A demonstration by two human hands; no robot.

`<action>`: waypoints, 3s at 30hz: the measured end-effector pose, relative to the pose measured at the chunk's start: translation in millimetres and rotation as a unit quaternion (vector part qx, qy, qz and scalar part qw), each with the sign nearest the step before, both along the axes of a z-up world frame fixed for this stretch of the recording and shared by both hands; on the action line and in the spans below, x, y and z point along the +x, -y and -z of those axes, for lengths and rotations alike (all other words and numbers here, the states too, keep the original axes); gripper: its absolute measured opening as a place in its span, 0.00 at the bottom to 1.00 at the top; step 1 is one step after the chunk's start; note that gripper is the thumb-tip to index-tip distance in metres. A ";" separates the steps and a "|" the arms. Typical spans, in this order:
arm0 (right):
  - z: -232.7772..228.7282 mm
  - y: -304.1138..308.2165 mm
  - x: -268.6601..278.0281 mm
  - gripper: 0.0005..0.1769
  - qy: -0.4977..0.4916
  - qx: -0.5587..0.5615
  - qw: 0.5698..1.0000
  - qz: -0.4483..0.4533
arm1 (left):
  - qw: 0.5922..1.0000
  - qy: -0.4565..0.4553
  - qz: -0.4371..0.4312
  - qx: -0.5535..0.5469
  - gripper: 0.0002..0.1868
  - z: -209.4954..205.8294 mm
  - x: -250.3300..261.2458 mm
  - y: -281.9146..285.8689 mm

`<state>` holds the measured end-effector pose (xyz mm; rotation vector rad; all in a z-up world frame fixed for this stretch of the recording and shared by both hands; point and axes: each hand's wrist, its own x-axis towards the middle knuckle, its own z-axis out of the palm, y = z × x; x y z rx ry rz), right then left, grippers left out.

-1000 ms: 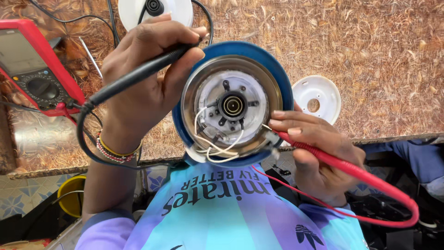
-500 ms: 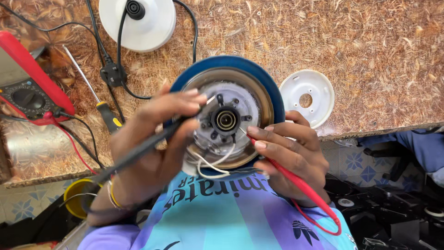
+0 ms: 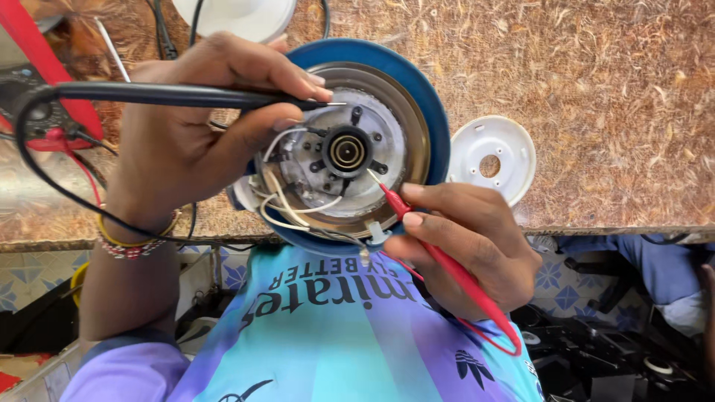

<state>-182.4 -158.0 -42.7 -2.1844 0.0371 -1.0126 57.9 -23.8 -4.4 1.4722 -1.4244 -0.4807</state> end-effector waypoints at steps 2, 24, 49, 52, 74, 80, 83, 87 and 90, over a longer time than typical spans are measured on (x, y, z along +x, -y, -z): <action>9.1 9.4 -0.1 0.14 0.077 -0.078 0.993 0.044 | 1.000 0.014 0.001 0.000 0.10 2.0 0.8 -0.8; 23.9 24.7 3.5 0.18 0.074 0.056 0.995 -0.039 | 0.999 0.017 -0.008 0.051 0.13 11.6 3.5 -3.6; 50.4 3.7 5.0 0.20 0.136 0.087 0.984 0.078 | 0.991 0.123 -0.024 0.038 0.11 -18.5 -37.9 -13.6; 51.1 -0.9 5.7 0.21 0.134 0.098 0.981 0.099 | 0.991 0.132 -0.012 0.011 0.10 -13.8 -36.5 -14.7; 58.7 -4.4 6.6 0.23 0.147 0.106 0.971 0.153 | 0.992 0.125 -0.018 -0.027 0.10 6.5 -31.5 -18.4; 63.7 -3.4 6.7 0.23 0.161 0.113 0.969 0.150 | 0.993 0.114 -0.004 -0.037 0.09 8.9 -30.8 -17.9; 62.3 -3.6 7.8 0.23 0.158 0.105 0.970 0.153 | 0.993 0.112 -0.007 -0.031 0.09 9.0 -30.1 -17.5; 63.8 -2.8 7.6 0.22 0.162 0.098 0.970 0.152 | 0.994 0.107 0.001 -0.033 0.09 8.8 -28.3 -17.3; 63.4 -3.2 7.8 0.23 0.161 0.099 0.970 0.156 | 0.993 0.111 0.015 -0.031 0.06 6.7 -28.3 -16.1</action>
